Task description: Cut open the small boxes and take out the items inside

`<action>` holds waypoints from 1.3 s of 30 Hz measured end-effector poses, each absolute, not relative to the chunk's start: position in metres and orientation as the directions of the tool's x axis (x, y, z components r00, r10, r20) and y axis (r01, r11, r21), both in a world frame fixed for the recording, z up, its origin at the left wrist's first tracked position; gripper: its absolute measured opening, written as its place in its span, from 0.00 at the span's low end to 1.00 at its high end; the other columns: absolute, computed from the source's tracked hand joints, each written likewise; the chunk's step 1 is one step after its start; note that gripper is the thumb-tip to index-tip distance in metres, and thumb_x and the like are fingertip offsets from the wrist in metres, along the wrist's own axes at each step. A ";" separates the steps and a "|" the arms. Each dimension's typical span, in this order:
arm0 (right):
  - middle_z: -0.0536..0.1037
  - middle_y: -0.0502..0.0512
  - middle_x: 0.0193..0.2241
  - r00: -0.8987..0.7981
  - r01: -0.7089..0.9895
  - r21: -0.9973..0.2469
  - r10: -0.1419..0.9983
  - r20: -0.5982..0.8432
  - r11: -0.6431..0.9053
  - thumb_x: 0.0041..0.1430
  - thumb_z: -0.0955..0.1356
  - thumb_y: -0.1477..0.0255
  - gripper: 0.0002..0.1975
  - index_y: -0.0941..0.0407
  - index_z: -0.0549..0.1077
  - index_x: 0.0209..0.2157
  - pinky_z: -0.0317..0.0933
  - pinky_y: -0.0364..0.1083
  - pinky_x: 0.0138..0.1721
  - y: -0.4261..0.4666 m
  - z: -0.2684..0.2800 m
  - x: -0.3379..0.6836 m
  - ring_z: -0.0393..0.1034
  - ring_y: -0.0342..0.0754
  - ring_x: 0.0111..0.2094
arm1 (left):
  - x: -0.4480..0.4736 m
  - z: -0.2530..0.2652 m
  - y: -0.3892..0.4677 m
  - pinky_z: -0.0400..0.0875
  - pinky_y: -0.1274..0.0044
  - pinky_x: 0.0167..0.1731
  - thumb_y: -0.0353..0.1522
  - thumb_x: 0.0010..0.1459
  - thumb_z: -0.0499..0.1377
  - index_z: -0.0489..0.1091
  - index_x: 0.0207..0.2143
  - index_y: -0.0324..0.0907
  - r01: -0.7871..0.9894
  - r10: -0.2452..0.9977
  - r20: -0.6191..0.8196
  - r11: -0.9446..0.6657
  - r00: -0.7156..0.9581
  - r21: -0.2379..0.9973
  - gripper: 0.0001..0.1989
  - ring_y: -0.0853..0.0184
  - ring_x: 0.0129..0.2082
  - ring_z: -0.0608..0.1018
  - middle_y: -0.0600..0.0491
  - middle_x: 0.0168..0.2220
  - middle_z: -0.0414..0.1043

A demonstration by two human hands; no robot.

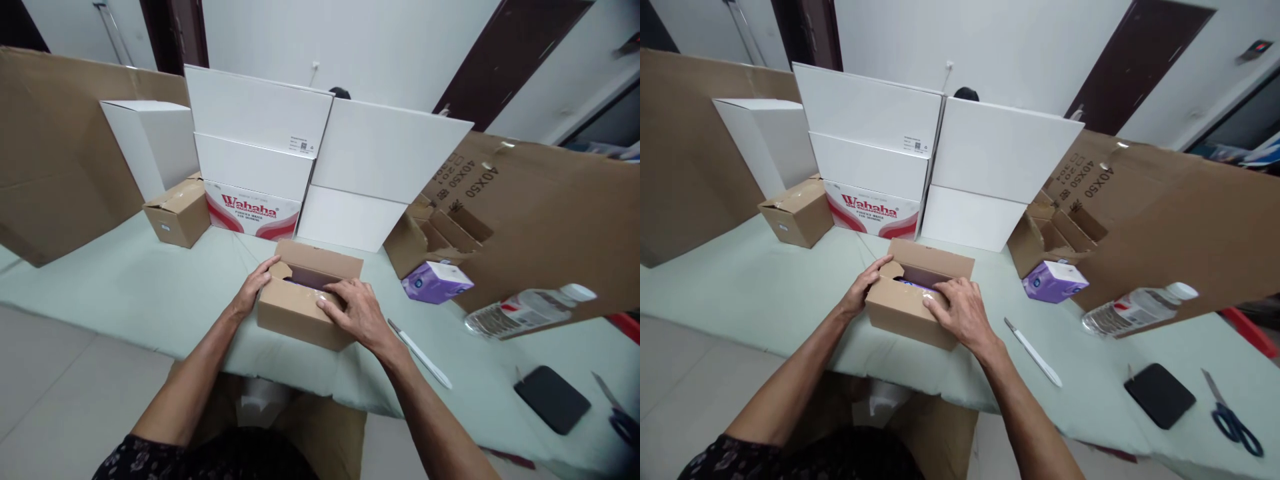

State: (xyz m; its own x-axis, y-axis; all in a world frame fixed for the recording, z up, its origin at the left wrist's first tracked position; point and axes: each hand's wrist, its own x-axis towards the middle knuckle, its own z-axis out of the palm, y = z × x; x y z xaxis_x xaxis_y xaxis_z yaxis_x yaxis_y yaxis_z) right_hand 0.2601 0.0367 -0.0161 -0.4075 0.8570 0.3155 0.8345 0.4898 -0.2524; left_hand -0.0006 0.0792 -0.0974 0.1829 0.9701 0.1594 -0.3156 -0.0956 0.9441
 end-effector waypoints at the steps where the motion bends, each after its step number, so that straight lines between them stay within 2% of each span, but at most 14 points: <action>1: 0.83 0.59 0.40 -0.404 0.831 -0.238 0.839 0.364 0.503 0.66 0.68 0.59 0.15 0.54 0.80 0.44 0.60 0.55 0.48 0.035 -0.015 0.260 0.73 0.56 0.45 | -0.001 -0.097 0.080 0.61 0.61 0.63 0.49 0.58 0.61 0.67 0.66 0.39 -0.322 0.969 0.168 -0.102 0.183 0.941 0.38 0.46 0.63 0.72 0.42 0.64 0.71; 5: 0.82 0.60 0.40 -0.464 0.769 -0.137 0.693 0.552 0.624 0.68 0.68 0.64 0.12 0.55 0.79 0.45 0.61 0.55 0.48 0.009 -0.001 0.261 0.72 0.57 0.46 | -0.004 -0.094 0.080 0.58 0.61 0.67 0.53 0.60 0.60 0.70 0.63 0.40 -0.331 0.968 0.180 -0.113 0.177 0.937 0.37 0.47 0.66 0.69 0.43 0.65 0.71; 7: 0.82 0.60 0.41 -0.508 0.738 -0.110 0.655 0.560 0.666 0.68 0.67 0.68 0.12 0.55 0.78 0.48 0.61 0.55 0.46 -0.010 0.006 0.262 0.73 0.56 0.44 | -0.006 -0.093 0.078 0.60 0.61 0.66 0.53 0.60 0.60 0.70 0.64 0.40 -0.329 0.969 0.162 -0.093 0.189 0.940 0.37 0.47 0.66 0.69 0.43 0.66 0.69; 10: 0.82 0.58 0.39 -0.581 0.693 -0.127 0.655 0.483 0.709 0.69 0.66 0.71 0.12 0.52 0.78 0.49 0.63 0.53 0.43 -0.038 0.012 0.261 0.73 0.53 0.41 | -0.010 -0.091 0.073 0.66 0.61 0.62 0.50 0.55 0.67 0.63 0.69 0.44 -0.295 0.958 0.102 -0.020 0.266 0.955 0.43 0.45 0.64 0.72 0.44 0.69 0.66; 16: 0.81 0.58 0.41 -0.628 0.642 -0.256 0.687 0.367 0.723 0.69 0.65 0.72 0.09 0.53 0.78 0.45 0.66 0.51 0.40 -0.057 0.003 0.260 0.74 0.52 0.41 | -0.015 -0.083 0.062 0.68 0.61 0.61 0.46 0.52 0.71 0.50 0.74 0.48 -0.134 0.941 0.056 -0.012 0.335 0.991 0.53 0.45 0.64 0.72 0.45 0.70 0.63; 20: 0.82 0.57 0.41 -0.565 0.624 -0.442 0.763 0.315 0.645 0.71 0.65 0.69 0.09 0.53 0.79 0.43 0.68 0.48 0.43 -0.042 0.011 0.263 0.75 0.50 0.42 | -0.018 -0.077 0.056 0.67 0.59 0.62 0.48 0.51 0.71 0.50 0.75 0.48 -0.034 0.942 0.053 -0.045 0.332 0.998 0.54 0.44 0.64 0.71 0.43 0.71 0.62; 22: 0.82 0.54 0.40 -0.543 0.634 -0.521 0.808 0.227 0.572 0.71 0.65 0.67 0.10 0.53 0.79 0.41 0.68 0.46 0.42 -0.029 0.019 0.262 0.76 0.48 0.41 | -0.019 -0.074 0.054 0.66 0.57 0.63 0.49 0.52 0.70 0.50 0.75 0.47 -0.002 0.944 0.043 -0.044 0.328 0.999 0.54 0.43 0.64 0.72 0.42 0.70 0.63; 24: 0.83 0.53 0.39 -0.538 0.665 -0.543 0.833 0.126 0.512 0.71 0.65 0.66 0.11 0.52 0.80 0.41 0.67 0.45 0.41 -0.014 0.025 0.259 0.77 0.47 0.39 | -0.020 -0.071 0.052 0.65 0.56 0.63 0.49 0.53 0.70 0.52 0.74 0.46 0.017 0.948 0.036 -0.044 0.318 0.999 0.53 0.43 0.64 0.72 0.41 0.68 0.65; 26: 0.83 0.53 0.40 -0.543 0.718 -0.483 0.838 0.063 0.501 0.71 0.65 0.66 0.12 0.52 0.80 0.44 0.66 0.45 0.39 0.002 0.025 0.253 0.77 0.47 0.38 | -0.021 -0.068 0.051 0.63 0.55 0.65 0.48 0.53 0.70 0.54 0.73 0.46 0.030 0.952 0.059 -0.071 0.301 0.997 0.50 0.43 0.65 0.71 0.41 0.67 0.67; 28: 0.83 0.55 0.40 -0.579 0.761 -0.338 0.815 0.034 0.554 0.70 0.66 0.67 0.11 0.54 0.81 0.44 0.65 0.47 0.41 0.014 0.019 0.246 0.76 0.49 0.39 | -0.022 -0.066 0.050 0.59 0.54 0.67 0.47 0.53 0.70 0.59 0.72 0.47 0.071 0.952 0.107 -0.133 0.288 0.989 0.47 0.43 0.67 0.67 0.41 0.68 0.65; 31: 0.83 0.59 0.35 -0.638 0.767 -0.076 0.770 0.021 0.637 0.71 0.64 0.70 0.14 0.57 0.81 0.36 0.63 0.52 0.46 0.025 0.011 0.238 0.74 0.53 0.40 | -0.024 -0.062 0.051 0.54 0.53 0.70 0.48 0.51 0.71 0.69 0.66 0.47 0.211 0.941 0.155 -0.224 0.302 0.951 0.41 0.42 0.72 0.60 0.42 0.72 0.57; 33: 0.83 0.60 0.32 -0.646 0.764 0.060 0.762 0.054 0.643 0.71 0.64 0.70 0.17 0.57 0.81 0.31 0.61 0.55 0.48 0.026 0.009 0.238 0.73 0.55 0.40 | -0.026 -0.060 0.053 0.54 0.52 0.69 0.48 0.50 0.72 0.74 0.62 0.48 0.294 0.934 0.157 -0.257 0.322 0.921 0.38 0.41 0.73 0.57 0.42 0.72 0.56; 36: 0.83 0.61 0.29 -0.628 0.773 0.211 0.768 0.125 0.598 0.69 0.66 0.68 0.16 0.55 0.79 0.28 0.58 0.56 0.47 0.021 0.011 0.248 0.72 0.57 0.41 | -0.027 -0.057 0.056 0.57 0.51 0.68 0.50 0.48 0.73 0.74 0.62 0.50 0.395 0.917 0.162 -0.309 0.364 0.865 0.40 0.39 0.72 0.58 0.41 0.72 0.57; 39: 0.82 0.60 0.30 -0.594 0.793 0.281 0.789 0.156 0.541 0.68 0.66 0.70 0.13 0.54 0.78 0.28 0.57 0.56 0.46 0.014 0.013 0.270 0.71 0.57 0.41 | -0.025 -0.051 0.056 0.59 0.49 0.66 0.52 0.44 0.73 0.69 0.65 0.49 0.544 0.924 0.154 -0.334 0.349 0.770 0.47 0.34 0.71 0.58 0.39 0.72 0.54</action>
State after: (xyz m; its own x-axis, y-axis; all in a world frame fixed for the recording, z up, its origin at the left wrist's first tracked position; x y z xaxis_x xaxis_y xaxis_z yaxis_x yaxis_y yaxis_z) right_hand 0.2697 0.0144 0.0130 -0.5937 0.7894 0.1563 0.7929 0.5405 0.2814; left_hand -0.0254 0.0564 -0.0512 0.3493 0.9243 0.1539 0.5435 -0.3337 0.7702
